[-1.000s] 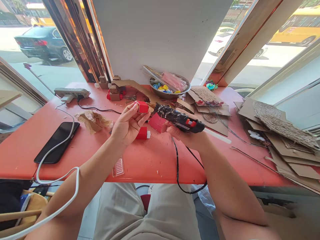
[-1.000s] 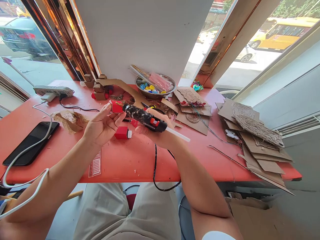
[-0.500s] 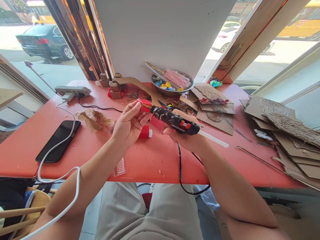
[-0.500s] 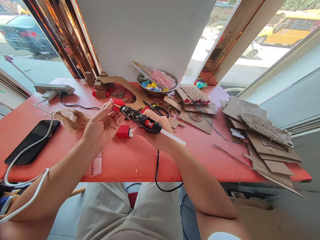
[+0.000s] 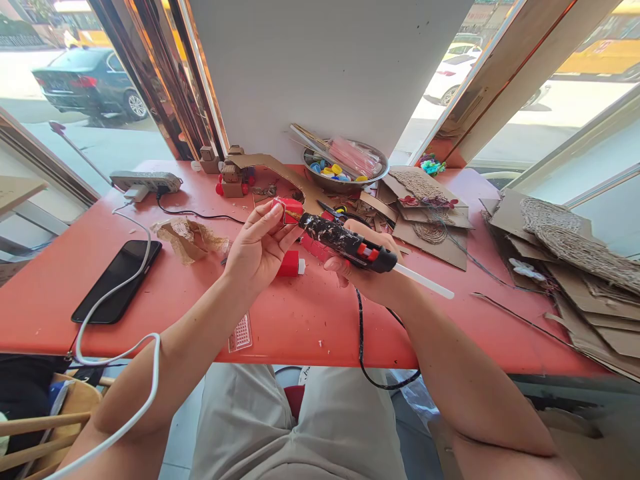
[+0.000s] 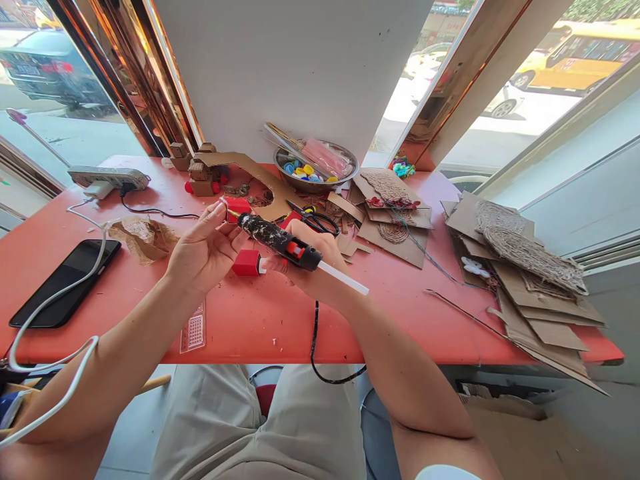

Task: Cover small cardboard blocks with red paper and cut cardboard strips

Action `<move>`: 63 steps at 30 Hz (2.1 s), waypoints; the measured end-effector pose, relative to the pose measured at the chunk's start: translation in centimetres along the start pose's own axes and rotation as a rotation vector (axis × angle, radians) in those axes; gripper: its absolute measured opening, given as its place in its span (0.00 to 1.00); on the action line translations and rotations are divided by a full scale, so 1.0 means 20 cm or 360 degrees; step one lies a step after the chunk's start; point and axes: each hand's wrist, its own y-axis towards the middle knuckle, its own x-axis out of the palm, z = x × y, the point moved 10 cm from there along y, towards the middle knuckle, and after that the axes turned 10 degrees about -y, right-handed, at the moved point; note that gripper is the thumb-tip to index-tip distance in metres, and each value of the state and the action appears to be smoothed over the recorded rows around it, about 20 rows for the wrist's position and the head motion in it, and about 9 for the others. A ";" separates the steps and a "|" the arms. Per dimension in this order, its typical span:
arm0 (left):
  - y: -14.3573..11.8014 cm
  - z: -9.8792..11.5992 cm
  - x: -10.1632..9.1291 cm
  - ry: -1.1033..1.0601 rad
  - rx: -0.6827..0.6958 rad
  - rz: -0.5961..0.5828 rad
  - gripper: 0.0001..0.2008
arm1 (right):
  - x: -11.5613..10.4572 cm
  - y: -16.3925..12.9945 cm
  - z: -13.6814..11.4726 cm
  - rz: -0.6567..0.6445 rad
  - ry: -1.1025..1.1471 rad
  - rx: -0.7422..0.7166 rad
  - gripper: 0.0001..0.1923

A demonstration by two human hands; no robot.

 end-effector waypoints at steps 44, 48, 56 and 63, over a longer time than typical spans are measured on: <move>0.00 0.06 0.00 -0.0023 0.0110 0.0014 0.11 | 0.02 -0.03 -0.03 -0.0066 0.0102 0.0129 0.31; 0.01 0.06 -0.01 -0.0039 0.0132 0.0024 0.10 | 0.04 -0.01 0.00 -0.0085 0.0057 0.0064 0.35; 0.01 0.08 -0.01 -0.0037 0.0195 -0.0016 0.11 | 0.04 -0.01 0.01 -0.0030 -0.0130 0.0033 0.33; 0.01 0.04 -0.01 -0.0061 0.0088 0.0013 0.09 | 0.05 -0.01 0.00 -0.0029 -0.0054 0.0013 0.33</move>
